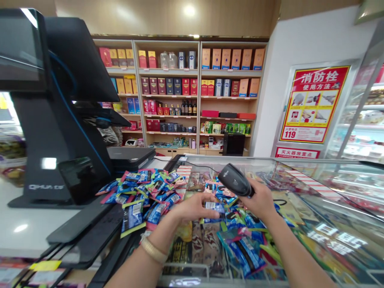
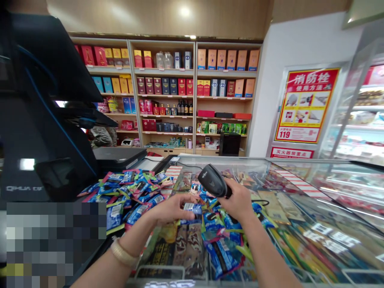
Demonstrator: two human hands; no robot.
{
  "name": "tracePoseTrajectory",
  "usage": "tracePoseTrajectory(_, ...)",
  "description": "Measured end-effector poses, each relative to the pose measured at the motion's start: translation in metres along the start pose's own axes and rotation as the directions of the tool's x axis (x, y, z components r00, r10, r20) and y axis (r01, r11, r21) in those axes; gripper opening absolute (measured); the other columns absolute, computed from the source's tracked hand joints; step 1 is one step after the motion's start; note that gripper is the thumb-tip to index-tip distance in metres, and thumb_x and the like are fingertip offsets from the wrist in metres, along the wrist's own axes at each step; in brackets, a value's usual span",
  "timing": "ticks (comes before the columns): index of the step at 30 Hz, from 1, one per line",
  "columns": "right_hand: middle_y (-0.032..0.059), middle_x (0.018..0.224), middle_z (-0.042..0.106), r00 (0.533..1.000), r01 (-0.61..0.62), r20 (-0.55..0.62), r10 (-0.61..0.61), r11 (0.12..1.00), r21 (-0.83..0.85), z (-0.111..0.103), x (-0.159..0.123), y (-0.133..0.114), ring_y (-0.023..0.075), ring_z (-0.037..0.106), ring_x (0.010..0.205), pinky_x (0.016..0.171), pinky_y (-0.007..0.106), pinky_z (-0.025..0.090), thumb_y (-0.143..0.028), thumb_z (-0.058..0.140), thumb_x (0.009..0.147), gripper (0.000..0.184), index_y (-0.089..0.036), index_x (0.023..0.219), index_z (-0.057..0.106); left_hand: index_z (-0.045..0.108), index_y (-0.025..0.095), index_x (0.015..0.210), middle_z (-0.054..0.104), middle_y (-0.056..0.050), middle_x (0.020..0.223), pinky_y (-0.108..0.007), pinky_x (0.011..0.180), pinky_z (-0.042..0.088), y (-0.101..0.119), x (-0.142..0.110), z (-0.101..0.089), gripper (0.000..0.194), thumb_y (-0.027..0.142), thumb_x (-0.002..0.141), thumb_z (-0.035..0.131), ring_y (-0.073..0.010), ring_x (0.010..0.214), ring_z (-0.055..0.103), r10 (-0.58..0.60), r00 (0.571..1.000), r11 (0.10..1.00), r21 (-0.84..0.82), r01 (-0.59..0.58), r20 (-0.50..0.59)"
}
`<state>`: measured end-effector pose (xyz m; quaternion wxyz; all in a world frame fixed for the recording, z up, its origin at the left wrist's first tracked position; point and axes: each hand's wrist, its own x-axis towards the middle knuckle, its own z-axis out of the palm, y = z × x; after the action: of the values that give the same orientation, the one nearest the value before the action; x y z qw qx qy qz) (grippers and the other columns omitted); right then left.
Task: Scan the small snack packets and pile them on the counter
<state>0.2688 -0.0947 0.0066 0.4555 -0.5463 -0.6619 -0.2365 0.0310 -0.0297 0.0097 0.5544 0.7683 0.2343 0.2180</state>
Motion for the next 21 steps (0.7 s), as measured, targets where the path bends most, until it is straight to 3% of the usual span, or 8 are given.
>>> tracePoseTrajectory(3, 0.0096, 0.087, 0.074, 1.0, -0.011, -0.013, 0.011, 1.0, 0.0, 0.0, 0.0, 0.0, 0.0255, 0.07, 0.079, 0.069, 0.033, 0.055, -0.035, 0.056, 0.075, 0.034, -0.018, 0.102, 0.07, 0.064, 0.018, 0.093, 0.066, -0.001, 0.082, -0.026, 0.069, 0.045, -0.003, 0.006, 0.001, 0.047, 0.046, 0.059, 0.081, -0.0165, 0.076, 0.06, -0.016, 0.946, 0.995, -0.1, -0.018, -0.324)
tracePoseTrajectory(6, 0.01, 0.088, 0.075, 0.999, -0.028, -0.021, 0.028, 1.0, 0.013, -0.001, 0.0, -0.001, 0.0253, 0.07, 0.079, 0.069, 0.033, 0.054, -0.036, 0.057, 0.075, 0.032, -0.019, 0.099, 0.07, 0.06, 0.017, 0.102, 0.058, 0.005, 0.067, -0.022, 0.057, 0.04, -0.012, 0.014, -0.001, 0.055, 0.033, 0.054, 0.083, -0.0123, 0.061, 0.054, -0.022, 0.787, 0.996, -0.082, -0.036, -0.617)
tracePoseTrajectory(8, 0.0094, 0.088, 0.075, 1.0, -0.022, 0.018, 0.021, 0.999, 0.05, -0.001, 0.001, -0.002, 0.0247, 0.07, 0.079, 0.069, 0.032, 0.054, -0.034, 0.058, 0.074, 0.03, -0.019, 0.097, 0.07, 0.06, 0.017, 0.1, 0.056, 0.006, 0.065, -0.022, 0.056, 0.04, -0.018, 0.019, -0.005, 0.052, 0.025, 0.053, 0.082, -0.0118, 0.06, 0.054, 0.004, 0.685, 0.996, -0.056, -0.066, -0.729)
tracePoseTrajectory(12, 0.006, 0.085, 0.075, 0.986, 0.02, 0.162, -0.045, 0.988, 0.15, -0.003, 0.002, -0.007, 0.0229, 0.07, 0.075, 0.068, 0.031, 0.053, -0.028, 0.058, 0.068, 0.028, -0.021, 0.093, 0.07, 0.06, 0.017, 0.087, 0.063, 0.002, 0.076, -0.026, 0.068, 0.047, -0.024, 0.024, -0.013, 0.036, 0.017, 0.055, 0.076, -0.0152, 0.071, 0.061, 0.126, 0.613, 0.99, 0.06, -0.128, -0.78)
tracePoseTrajectory(16, 0.0042, 0.085, 0.075, 0.96, 0.032, 0.266, -0.086, 0.979, 0.203, -0.005, 0.004, -0.015, 0.0208, 0.069, 0.074, 0.067, 0.029, 0.052, -0.026, 0.056, 0.071, 0.027, -0.023, 0.094, 0.071, 0.059, 0.018, 0.088, 0.066, 0.001, 0.084, -0.03, 0.079, 0.049, -0.025, 0.024, -0.015, 0.033, 0.015, 0.058, 0.073, -0.0172, 0.082, 0.064, 0.291, 0.542, 0.957, 0.242, -0.162, -0.788)
tracePoseTrajectory(21, 0.0032, 0.08, 0.073, 0.943, 0.017, 0.32, -0.089, 0.975, 0.221, -0.008, 0.006, -0.02, 0.0192, 0.067, 0.069, 0.063, 0.027, 0.049, -0.026, 0.057, 0.071, 0.022, -0.022, 0.088, 0.07, 0.058, 0.018, 0.09, 0.066, 0.0, 0.085, -0.031, 0.082, 0.049, -0.028, 0.024, -0.013, 0.032, 0.015, 0.062, 0.072, -0.0172, 0.084, 0.064, 0.359, 0.53, 0.933, 0.299, -0.198, -0.769)
